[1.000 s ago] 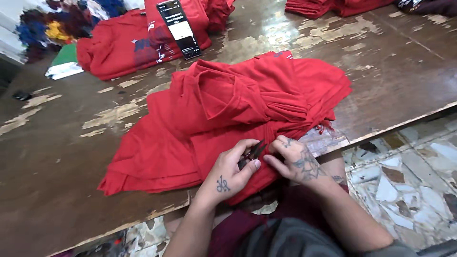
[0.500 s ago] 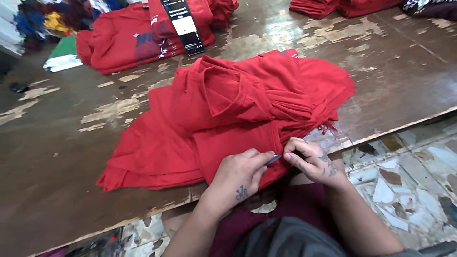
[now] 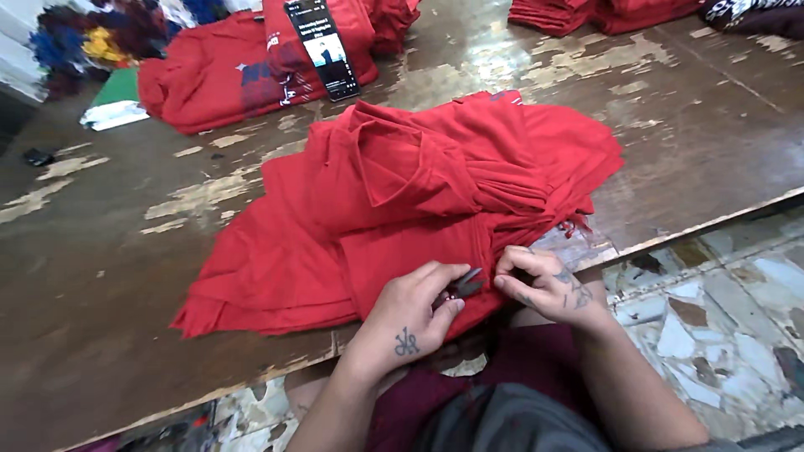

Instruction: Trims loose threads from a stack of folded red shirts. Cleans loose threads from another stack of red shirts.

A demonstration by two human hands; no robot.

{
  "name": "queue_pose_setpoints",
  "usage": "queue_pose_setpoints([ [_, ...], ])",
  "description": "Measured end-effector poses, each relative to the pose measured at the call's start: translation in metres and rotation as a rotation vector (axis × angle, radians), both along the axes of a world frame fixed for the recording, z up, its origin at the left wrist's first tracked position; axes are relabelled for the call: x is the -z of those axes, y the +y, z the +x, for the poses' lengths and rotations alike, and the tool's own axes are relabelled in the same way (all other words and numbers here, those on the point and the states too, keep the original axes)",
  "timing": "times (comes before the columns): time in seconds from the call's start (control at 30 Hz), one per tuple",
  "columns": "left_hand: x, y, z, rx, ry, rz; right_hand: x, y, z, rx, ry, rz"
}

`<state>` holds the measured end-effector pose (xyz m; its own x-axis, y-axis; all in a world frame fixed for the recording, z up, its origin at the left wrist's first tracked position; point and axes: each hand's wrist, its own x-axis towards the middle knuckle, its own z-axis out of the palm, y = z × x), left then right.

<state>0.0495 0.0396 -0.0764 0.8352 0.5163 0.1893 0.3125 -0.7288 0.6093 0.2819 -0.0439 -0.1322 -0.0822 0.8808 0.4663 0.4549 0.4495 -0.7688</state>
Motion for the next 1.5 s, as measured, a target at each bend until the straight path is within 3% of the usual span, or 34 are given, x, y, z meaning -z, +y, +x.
queue_pose_setpoints([
  [0.23,0.0,-0.006,0.009,-0.002,0.094,0.299,0.0,-0.002,-0.005,0.017,0.05,0.017],
  [0.4,-0.005,-0.008,-0.003,-0.1,0.122,0.252,-0.002,-0.017,0.007,-0.129,0.045,0.022],
  [0.57,-0.013,0.001,-0.015,-0.059,0.113,0.217,-0.026,-0.023,-0.003,0.104,-0.182,0.079],
  [0.7,-0.033,0.015,0.008,-0.053,0.011,0.058,-0.032,0.006,-0.027,0.183,-0.282,0.116],
  [0.83,-0.007,0.033,0.027,-0.203,-0.464,-0.549,-0.009,0.024,-0.021,-0.137,0.416,0.141],
  [0.9,-0.006,0.033,0.026,-0.235,-0.56,-0.679,-0.009,0.021,-0.018,-0.253,0.531,0.063],
  [0.97,-0.008,0.03,0.026,-0.243,-0.544,-0.696,-0.016,0.015,-0.021,-0.145,0.321,0.081],
  [1.07,-0.008,0.027,0.024,-0.255,-0.486,-0.699,-0.022,0.016,-0.032,0.229,-0.231,0.202],
  [1.13,-0.007,0.026,0.023,-0.228,-0.466,-0.663,-0.027,0.007,-0.023,0.274,-0.389,0.179],
  [1.3,-0.001,0.025,0.024,-0.149,-0.438,-0.553,-0.042,-0.029,0.017,0.136,-0.42,0.093],
  [1.43,-0.002,0.024,0.027,-0.18,-0.462,-0.566,-0.046,-0.015,-0.001,0.199,-0.381,-0.013],
  [1.5,-0.002,0.023,0.026,-0.187,-0.465,-0.575,-0.038,0.0,-0.019,0.258,-0.348,0.048],
])
